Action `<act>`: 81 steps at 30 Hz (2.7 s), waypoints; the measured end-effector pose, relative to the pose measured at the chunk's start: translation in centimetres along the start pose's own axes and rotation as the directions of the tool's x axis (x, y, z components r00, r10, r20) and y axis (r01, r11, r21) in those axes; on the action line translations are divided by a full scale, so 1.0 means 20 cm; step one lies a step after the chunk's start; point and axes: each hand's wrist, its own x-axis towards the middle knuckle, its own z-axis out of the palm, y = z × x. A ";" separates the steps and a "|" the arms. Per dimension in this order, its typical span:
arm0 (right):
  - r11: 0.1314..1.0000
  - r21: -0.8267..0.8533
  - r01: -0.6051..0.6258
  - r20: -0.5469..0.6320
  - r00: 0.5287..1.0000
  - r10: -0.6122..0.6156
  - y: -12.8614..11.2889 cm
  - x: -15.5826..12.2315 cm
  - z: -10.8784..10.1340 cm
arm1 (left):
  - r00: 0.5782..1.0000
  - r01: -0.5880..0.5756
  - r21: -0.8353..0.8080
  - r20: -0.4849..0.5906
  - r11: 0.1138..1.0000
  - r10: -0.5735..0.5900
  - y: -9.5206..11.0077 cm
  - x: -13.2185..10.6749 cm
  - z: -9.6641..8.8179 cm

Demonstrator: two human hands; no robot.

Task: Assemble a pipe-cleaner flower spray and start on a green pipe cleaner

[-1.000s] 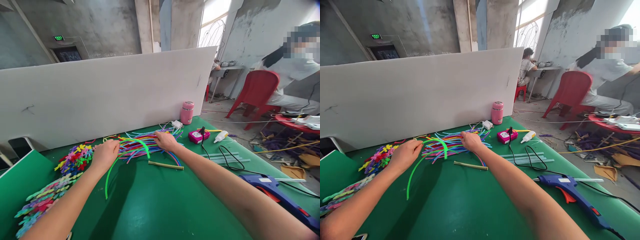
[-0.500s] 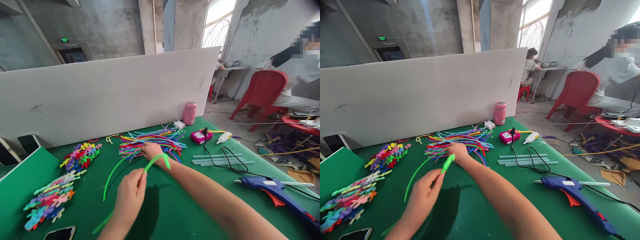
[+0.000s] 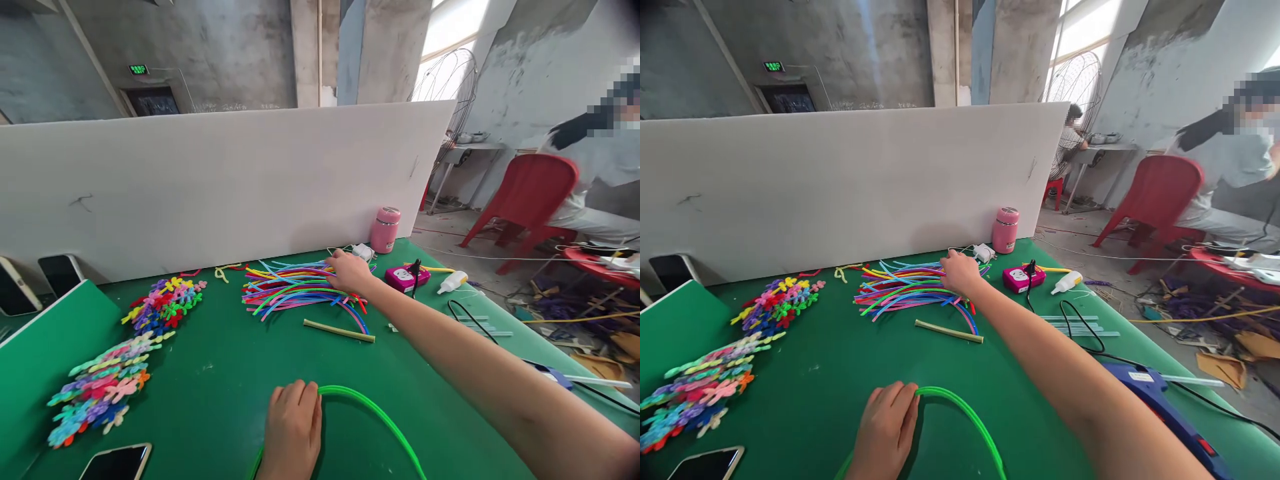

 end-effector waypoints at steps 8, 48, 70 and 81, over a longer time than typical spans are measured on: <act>0.994 0.014 0.106 0.260 0.960 -0.106 -0.10 0.25 0.11 | 1.000 0.010 0.031 0.027 0.999 -0.011 -0.01 -0.02 0.03; 0.981 0.101 0.165 -0.116 0.982 -0.153 -0.19 -0.09 -0.01 | 0.999 -0.041 0.029 0.012 0.999 0.041 -0.02 0.01 0.01; 0.986 0.015 0.165 0.146 0.975 -0.165 -0.20 0.13 0.22 | 1.000 0.021 -0.001 0.000 1.000 -0.021 0.00 0.02 -0.01; 0.971 -0.007 0.240 -0.081 0.968 -0.239 -0.19 0.08 0.14 | 1.000 0.009 0.004 0.021 1.000 -0.009 0.00 0.01 0.00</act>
